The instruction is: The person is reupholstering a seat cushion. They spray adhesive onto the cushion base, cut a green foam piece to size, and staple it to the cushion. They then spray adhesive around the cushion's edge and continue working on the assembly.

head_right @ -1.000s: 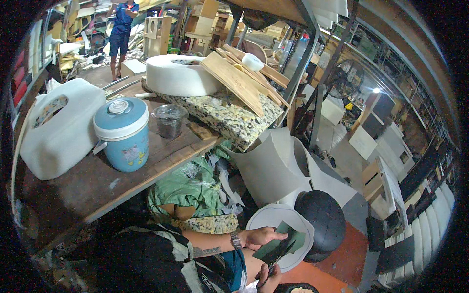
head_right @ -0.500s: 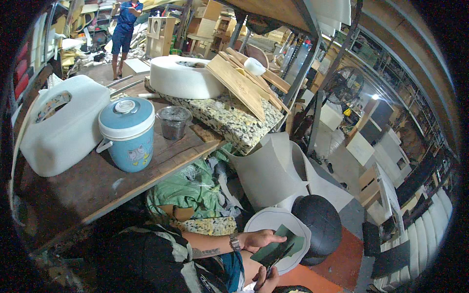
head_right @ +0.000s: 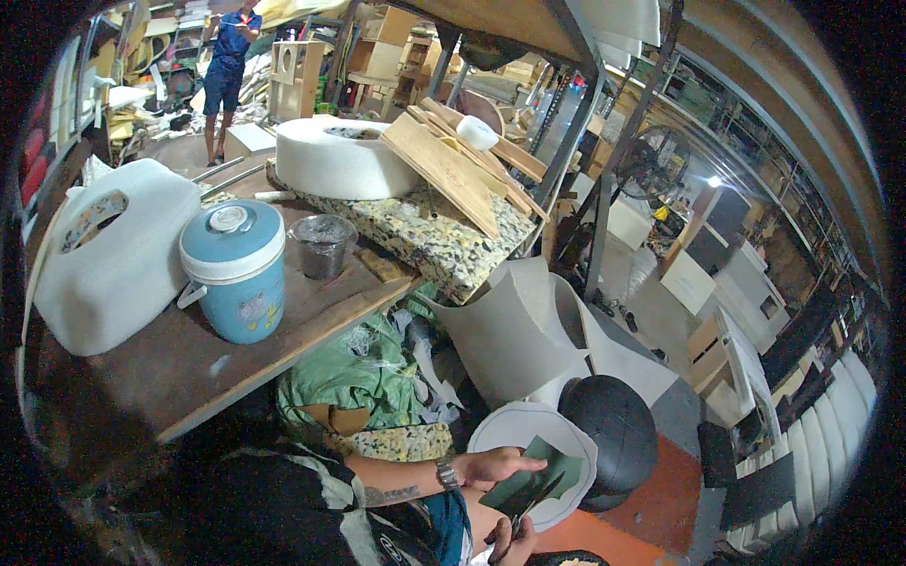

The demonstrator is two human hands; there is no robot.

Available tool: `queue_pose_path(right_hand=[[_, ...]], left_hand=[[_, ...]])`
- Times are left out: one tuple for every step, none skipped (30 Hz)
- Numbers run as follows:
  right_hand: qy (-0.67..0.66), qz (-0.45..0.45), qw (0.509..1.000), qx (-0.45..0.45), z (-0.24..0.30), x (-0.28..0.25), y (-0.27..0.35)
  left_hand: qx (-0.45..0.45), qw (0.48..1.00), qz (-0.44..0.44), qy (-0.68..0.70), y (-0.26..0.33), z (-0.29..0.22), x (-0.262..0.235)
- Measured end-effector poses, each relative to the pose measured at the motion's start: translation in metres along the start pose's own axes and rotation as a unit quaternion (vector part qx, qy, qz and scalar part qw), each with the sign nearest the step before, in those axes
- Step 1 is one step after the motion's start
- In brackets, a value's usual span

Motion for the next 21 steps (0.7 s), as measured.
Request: queue_pose_path(right_hand=[[0.002, 0.013, 1.000, -0.004, -0.002, 0.000, -0.001], [0.011, 0.016, 1.000, -0.006, -0.005, 0.000, -0.002], [0.020, 0.018, 1.000, -0.007, -0.008, 0.000, -0.003], [0.028, 0.020, 0.999, -0.009, -0.010, -0.001, -0.003], [0.019, 0.014, 1.000, 0.002, -0.014, -0.002, -0.003], [0.010, 0.008, 1.000, 0.013, -0.017, -0.003, -0.003], [0.001, 0.002, 1.000, 0.024, -0.020, -0.004, -0.002], [-0.001, 0.005, 1.000, 0.020, -0.021, -0.004, -0.002], [-0.001, 0.008, 1.000, 0.017, -0.022, -0.004, -0.002], [-0.003, 0.010, 1.000, 0.015, -0.022, -0.003, -0.002], [0.016, 0.007, 1.000, -0.004, -0.019, -0.004, -0.001], [0.034, 0.005, 0.999, -0.024, -0.016, -0.003, -0.001], [0.050, 0.004, 0.998, -0.043, -0.012, -0.002, -0.001], [0.054, 0.006, 0.998, -0.024, -0.011, -0.001, -0.001], [0.059, 0.009, 0.998, -0.005, -0.009, -0.001, 0.000], [0.065, 0.011, 0.998, 0.013, -0.007, -0.001, 0.001], [0.053, 0.015, 0.998, 0.013, -0.004, 0.000, 0.001], [0.042, 0.018, 0.999, 0.014, -0.001, 0.001, 0.003], [0.030, 0.022, 0.999, 0.014, 0.002, 0.002, 0.003], [0.032, 0.021, 0.999, 0.012, 0.005, 0.003, 0.004], [0.033, 0.019, 0.999, 0.010, 0.007, 0.004, 0.004]], left_hand=[[-0.004, 1.000, -0.002, 0.002, 0.004, -0.003, 0.003], [-0.016, 1.000, -0.018, 0.010, 0.009, -0.005, 0.004], [-0.002, 1.000, -0.017, -0.001, 0.014, -0.010, 0.007], [0.001, 1.000, -0.029, -0.010, 0.019, -0.015, 0.008], [0.010, 1.000, -0.026, -0.009, 0.022, -0.020, 0.010], [-0.007, 0.998, -0.046, -0.036, 0.026, -0.022, 0.009], [-0.018, 0.997, -0.053, -0.054, 0.028, -0.023, 0.008], [-0.026, 0.996, -0.052, -0.061, 0.028, -0.023, 0.008], [-0.034, 0.996, -0.051, -0.067, 0.027, -0.022, 0.006], [-0.040, 0.996, -0.043, -0.063, 0.026, -0.019, 0.005], [-0.046, 0.997, -0.035, -0.058, 0.024, -0.015, 0.004], [-0.037, 0.998, -0.031, -0.036, 0.021, -0.011, 0.002], [-0.028, 0.999, -0.028, -0.014, 0.017, -0.006, 0.001], [-0.032, 0.999, -0.026, 0.007, 0.015, -0.001, -0.001], [-0.023, 1.000, -0.018, 0.009, 0.013, 0.003, -0.003], [-0.026, 1.000, -0.010, 0.012, 0.011, 0.007, -0.005], [-0.033, 0.999, -0.012, 0.013, 0.010, 0.010, -0.007], [-0.027, 1.000, 0.000, 0.016, 0.008, 0.012, -0.008], [-0.026, 0.999, 0.000, 0.019, 0.007, 0.013, -0.009], [-0.025, 0.999, -0.001, 0.022, 0.006, 0.013, -0.010], [-0.026, 0.999, -0.001, 0.026, 0.005, 0.014, -0.010]])
Point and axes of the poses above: each hand's wrist, its own y-axis away from the middle knuckle, its own x-axis out of the palm, z = x × y, the point moved 5 cm from there along -y, towards the middle knuckle, and after that the axes turned 11 degrees about -y, right-handed, at the moved point
